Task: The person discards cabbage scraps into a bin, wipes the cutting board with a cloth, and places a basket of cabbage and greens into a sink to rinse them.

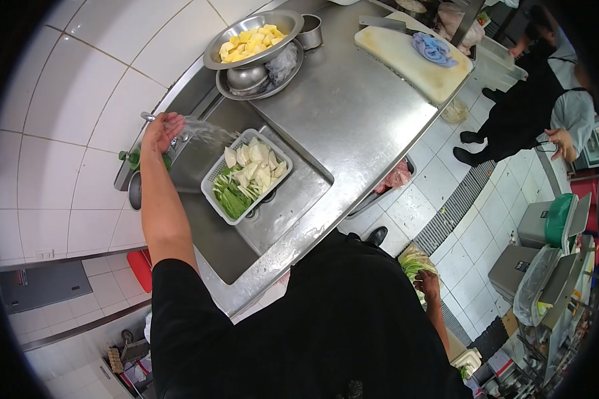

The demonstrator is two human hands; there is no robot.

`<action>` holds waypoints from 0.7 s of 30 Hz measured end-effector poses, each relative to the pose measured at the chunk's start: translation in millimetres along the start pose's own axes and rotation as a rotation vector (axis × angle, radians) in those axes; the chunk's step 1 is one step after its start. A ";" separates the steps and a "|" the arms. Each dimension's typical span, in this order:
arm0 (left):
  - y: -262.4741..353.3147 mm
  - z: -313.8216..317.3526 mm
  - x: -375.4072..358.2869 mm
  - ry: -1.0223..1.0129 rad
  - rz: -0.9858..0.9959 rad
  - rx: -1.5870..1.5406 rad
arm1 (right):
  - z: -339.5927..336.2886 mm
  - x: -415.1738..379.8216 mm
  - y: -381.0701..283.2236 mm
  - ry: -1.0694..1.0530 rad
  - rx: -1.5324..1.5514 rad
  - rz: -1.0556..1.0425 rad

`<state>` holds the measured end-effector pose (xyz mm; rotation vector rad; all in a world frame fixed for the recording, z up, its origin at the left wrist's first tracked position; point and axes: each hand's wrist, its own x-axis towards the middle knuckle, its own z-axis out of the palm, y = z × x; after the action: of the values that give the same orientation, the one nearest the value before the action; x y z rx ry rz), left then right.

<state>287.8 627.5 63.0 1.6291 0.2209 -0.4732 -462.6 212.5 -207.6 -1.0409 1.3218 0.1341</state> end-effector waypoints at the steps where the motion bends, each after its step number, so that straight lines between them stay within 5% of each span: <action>1: -0.6 -1.1 1.4 0.005 0.003 0.009 | -0.8 0.4 0.4 -0.003 0.004 0.000; 21: 8.0 -4.3 -6.1 0.161 -0.129 0.297 | -1.9 2.2 2.2 -0.024 0.019 -0.003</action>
<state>286.4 631.6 73.0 1.9544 0.3920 -0.4903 -464.7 211.5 -210.4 -1.0221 1.2973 0.1313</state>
